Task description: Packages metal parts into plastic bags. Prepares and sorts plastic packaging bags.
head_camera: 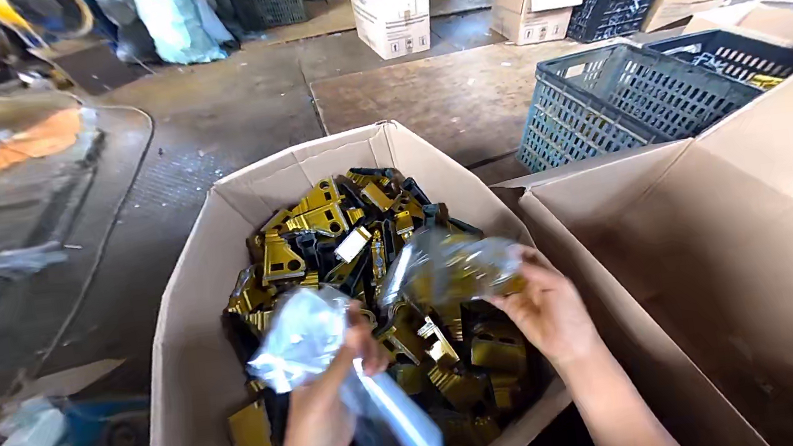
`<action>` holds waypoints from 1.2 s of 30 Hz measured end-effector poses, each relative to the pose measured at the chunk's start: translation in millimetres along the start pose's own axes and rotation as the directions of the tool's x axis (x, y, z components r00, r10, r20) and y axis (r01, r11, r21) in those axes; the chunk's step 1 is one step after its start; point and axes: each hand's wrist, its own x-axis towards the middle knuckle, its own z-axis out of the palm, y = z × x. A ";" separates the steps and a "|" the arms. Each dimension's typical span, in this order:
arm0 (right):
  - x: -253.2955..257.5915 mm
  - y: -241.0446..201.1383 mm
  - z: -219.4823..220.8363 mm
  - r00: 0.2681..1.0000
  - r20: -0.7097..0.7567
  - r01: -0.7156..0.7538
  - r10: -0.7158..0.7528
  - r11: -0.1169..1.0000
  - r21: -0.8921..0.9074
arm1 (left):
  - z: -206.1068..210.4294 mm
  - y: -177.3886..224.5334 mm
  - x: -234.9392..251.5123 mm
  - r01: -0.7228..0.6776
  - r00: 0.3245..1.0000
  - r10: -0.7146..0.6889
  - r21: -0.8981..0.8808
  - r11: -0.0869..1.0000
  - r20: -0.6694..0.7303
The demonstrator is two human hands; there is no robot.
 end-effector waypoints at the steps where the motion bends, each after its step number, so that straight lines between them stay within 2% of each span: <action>1: 1.5 -5.4 -2.5 0.999 -0.038 -0.028 0.037 0.978 0.206 | -7.0 4.3 2.1 0.027 1.000 -0.028 -0.011 1.000 -0.013; 2: 2.3 -5.6 -3.2 0.997 -0.023 -0.064 0.074 0.955 0.291 | -9.7 5.0 3.3 0.064 0.997 -0.063 0.017 0.998 -0.046; 3: -0.5 -1.4 1.1 0.994 0.021 -0.112 0.110 0.985 0.131 | -7.6 2.0 3.2 0.103 0.992 -0.095 0.096 0.990 -0.082; 4: -6.5 5.5 6.8 0.978 0.127 -0.147 0.167 0.977 -0.156 | -2.2 -4.6 0.7 0.129 0.987 -0.107 0.197 0.972 -0.119; 5: -13.3 11.3 13.0 0.923 0.279 -0.117 0.264 0.885 -0.450 | 3.8 -13.7 -3.4 0.129 0.987 -0.094 0.290 0.948 -0.131; 6: -18.2 14.5 20.8 0.849 0.394 -0.015 0.353 0.761 -0.649 | 8.6 -22.9 -8.5 0.098 0.991 -0.059 0.362 0.927 -0.118; 7: -20.0 17.1 27.3 0.792 0.468 0.115 0.393 0.656 -0.746 | 12.7 -28.7 -13.8 0.063 0.995 -0.025 0.419 0.906 -0.095; 8: -19.9 20.6 30.2 0.780 0.506 0.227 0.368 0.588 -0.776 | 16.5 -31.5 -16.5 0.035 0.996 0.006 0.460 0.887 -0.087; 10: -15.4 22.6 26.3 0.768 0.533 0.284 0.356 0.557 -0.781 | 18.2 -31.4 -17.0 -0.043 0.997 0.074 0.532 0.846 -0.038; 11: -13.3 21.5 23.4 0.761 0.533 0.272 0.371 0.562 -0.781 | 16.8 -29.1 -16.3 -0.058 0.997 0.076 0.524 0.850 -0.013; 14: -7.1 14.7 9.1 0.756 0.490 0.145 0.434 0.620 -0.772 | 19.5 -13.9 -18.6 0.061 0.998 -0.068 0.357 0.932 0.008; 16: -2.9 9.6 7.9 0.705 0.480 0.040 0.522 0.646 -0.762 | 14.5 -17.4 -15.6 0.025 0.995 -0.059 0.386 0.922 0.078; 17: -2.1 9.4 11.4 0.705 0.472 0.061 0.529 0.618 -0.784 | 12.6 -22.1 -15.1 0.006 0.992 -0.059 0.418 0.908 0.113; 18: -1.8 11.0 16.0 0.734 0.465 0.140 0.495 0.560 -0.817 | 15.4 -23.1 -16.7 0.056 0.989 -0.108 0.418 0.907 0.102; 20: 1.3 17.3 21.6 0.773 0.497 0.358 0.395 0.375 -0.855 | 28.0 -13.9 -16.8 0.272 0.956 -0.294 0.338 0.901 0.014; 22: 2.4 27.8 17.6 0.745 0.628 0.593 0.225 0.209 -0.778 | 28.5 -5.6 -12.2 0.420 0.898 -0.439 0.234 0.877 0.037; 23: 2.8 32.1 15.7 0.719 0.677 0.655 0.159 0.172 -0.736 | 25.5 -3.1 -10.2 0.454 0.879 -0.474 0.206 0.867 0.055; 24: 3.2 31.9 15.4 0.718 0.676 0.650 0.166 0.189 -0.736 | 22.8 -1.4 -9.1 0.475 0.867 -0.494 0.196 0.858 0.061; 27: 6.8 16.0 21.3 0.732 0.532 0.403 0.426 0.360 -0.842 | 22.0 0.1 -10.5 0.498 0.856 -0.516 0.244 0.832 0.015; 30: 9.5 18.9 22.0 0.767 0.503 0.410 0.398 0.297 -0.862 | 24.3 -1.5 -12.9 0.507 0.847 -0.532 0.301 0.808 0.001; 32: 6.0 22.1 17.2 0.794 0.505 0.414 0.338 0.307 -0.857 | 21.9 -3.1 -11.3 0.511 0.840 -0.542 0.290 0.809 0.032; 33: 3.8 20.2 15.5 0.786 0.507 0.396 0.355 0.341 -0.853 | 20.0 -3.1 -10.9 0.514 0.836 -0.547 0.277 0.812 0.053; 36: 7.6 10.7 10.5 0.690 0.529 0.290 0.493 0.482 -0.827 | 18.5 -0.7 -11.8 0.521 0.829 -0.556 0.279 0.806 0.057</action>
